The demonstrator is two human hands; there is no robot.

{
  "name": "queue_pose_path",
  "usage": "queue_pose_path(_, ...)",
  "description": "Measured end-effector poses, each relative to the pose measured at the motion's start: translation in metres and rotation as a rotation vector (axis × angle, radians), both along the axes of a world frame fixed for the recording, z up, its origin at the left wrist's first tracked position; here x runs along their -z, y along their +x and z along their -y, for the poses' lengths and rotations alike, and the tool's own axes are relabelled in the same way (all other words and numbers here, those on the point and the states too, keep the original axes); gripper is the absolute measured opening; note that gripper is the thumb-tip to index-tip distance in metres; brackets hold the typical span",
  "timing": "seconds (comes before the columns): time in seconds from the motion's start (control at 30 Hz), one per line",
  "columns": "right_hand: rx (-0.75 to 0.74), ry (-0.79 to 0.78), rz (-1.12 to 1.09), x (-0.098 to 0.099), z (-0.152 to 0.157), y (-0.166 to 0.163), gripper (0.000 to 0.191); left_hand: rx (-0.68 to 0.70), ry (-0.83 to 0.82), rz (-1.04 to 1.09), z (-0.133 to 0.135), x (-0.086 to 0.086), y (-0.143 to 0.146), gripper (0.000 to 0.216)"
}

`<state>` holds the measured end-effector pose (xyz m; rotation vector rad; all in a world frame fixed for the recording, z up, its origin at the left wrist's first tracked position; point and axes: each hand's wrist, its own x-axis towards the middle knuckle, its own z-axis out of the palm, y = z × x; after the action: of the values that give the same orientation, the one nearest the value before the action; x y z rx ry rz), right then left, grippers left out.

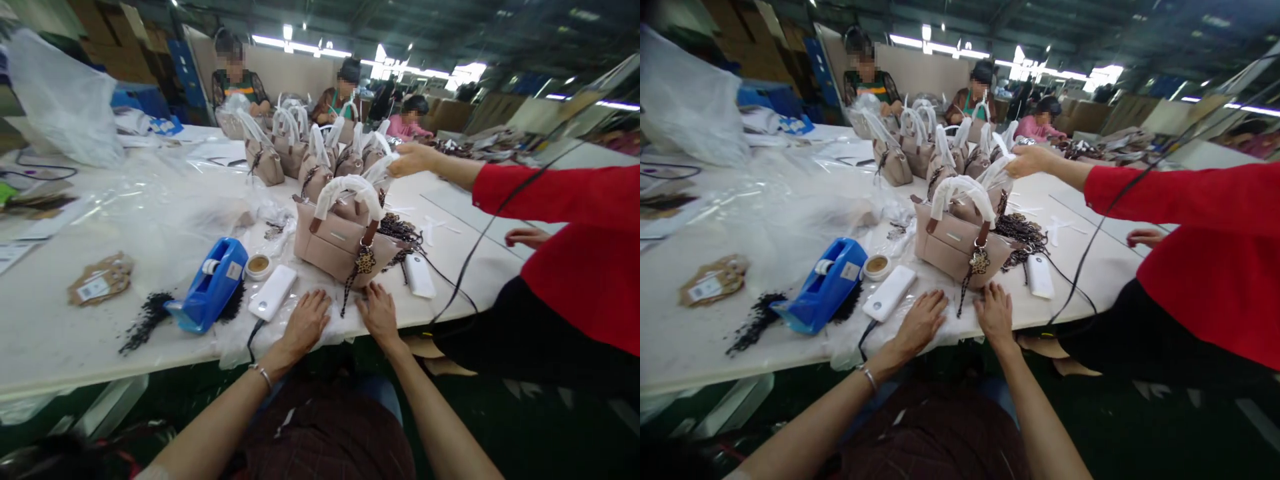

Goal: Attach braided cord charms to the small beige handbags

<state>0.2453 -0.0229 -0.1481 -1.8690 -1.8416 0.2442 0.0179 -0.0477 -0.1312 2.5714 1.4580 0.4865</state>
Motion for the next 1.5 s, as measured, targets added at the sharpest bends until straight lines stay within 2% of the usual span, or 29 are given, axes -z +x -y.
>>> queue_pose_path(0.07, 0.005, 0.058, 0.09, 0.006, 0.003, -0.005, 0.049, 0.034, -0.028, 0.046, 0.003, -0.002, -0.004, 0.041)
queue_pose_path(0.13, -0.001, 0.104, 0.078, 0.01, 0.006, -0.004, 0.048, 0.061, -0.066, 0.125, 0.003, -0.004, -0.009, 0.039)
queue_pose_path(0.2, 0.002, 0.113, -0.057, 0.01, 0.006, 0.001, 0.052, 0.016, -0.098, 0.269, -0.001, -0.006, -0.012, 0.042)
queue_pose_path(0.23, 0.018, 0.103, -0.168, 0.007, 0.004, 0.004, 0.055, -0.053, -0.117, 0.365, -0.006, -0.007, -0.012, 0.045)
queue_pose_path(0.33, 0.111, 0.106, -0.592, -0.018, -0.008, 0.012, 0.072, -0.314, -0.257, 0.688, -0.027, -0.012, -0.009, 0.056)
queue_pose_path(0.4, 0.109, 0.182, -0.802, -0.048, -0.021, 0.014, 0.08, -0.391, -0.374, 0.833, -0.042, -0.017, -0.007, 0.06)
queue_pose_path(0.47, 0.016, 0.262, -0.847, -0.081, -0.036, 0.013, 0.079, -0.398, -0.359, 0.764, -0.054, -0.024, -0.008, 0.059)
queue_pose_path(0.53, -0.051, 0.28, -0.779, -0.11, -0.05, 0.01, 0.078, -0.388, -0.224, 0.478, -0.063, -0.033, -0.013, 0.049)
queue_pose_path(0.63, -0.016, 0.24, -0.679, -0.133, -0.067, 0.007, 0.085, -0.403, -0.087, 0.142, -0.079, -0.044, -0.028, 0.029)
queue_pose_path(0.73, 0.015, 0.17, -0.733, -0.131, -0.076, 0.005, 0.087, -0.47, -0.095, 0.071, -0.1, -0.05, -0.04, 0.03)
queue_pose_path(0.83, 0.023, 0.124, -0.814, -0.12, -0.074, 0.002, 0.071, -0.493, -0.115, 0.01, -0.118, -0.051, -0.043, 0.032)
queue_pose_path(0.93, 0.093, 0.208, -0.77, -0.109, -0.059, -0.004, 0.052, -0.48, -0.123, -0.017, -0.126, -0.053, -0.043, 0.033)
queue_pose_path(1.07, 0.229, 0.365, -0.689, -0.101, -0.027, -0.012, 0.043, -0.436, -0.127, -0.014, -0.126, -0.052, -0.05, 0.031)
queue_pose_path(1.27, 0.347, 0.387, -0.644, -0.115, 0.004, -0.018, 0.049, -0.391, -0.132, 0.014, -0.127, -0.042, -0.046, 0.03)
queue_pose_path(1.37, 0.32, 0.312, -0.668, -0.123, 0.004, -0.017, 0.052, -0.395, -0.131, 0.013, -0.129, -0.04, -0.037, 0.031)
queue_pose_path(1.5, 0.235, 0.261, -0.794, -0.119, 0.004, -0.01, 0.064, -0.418, -0.127, -0.017, -0.126, -0.044, -0.034, 0.031)
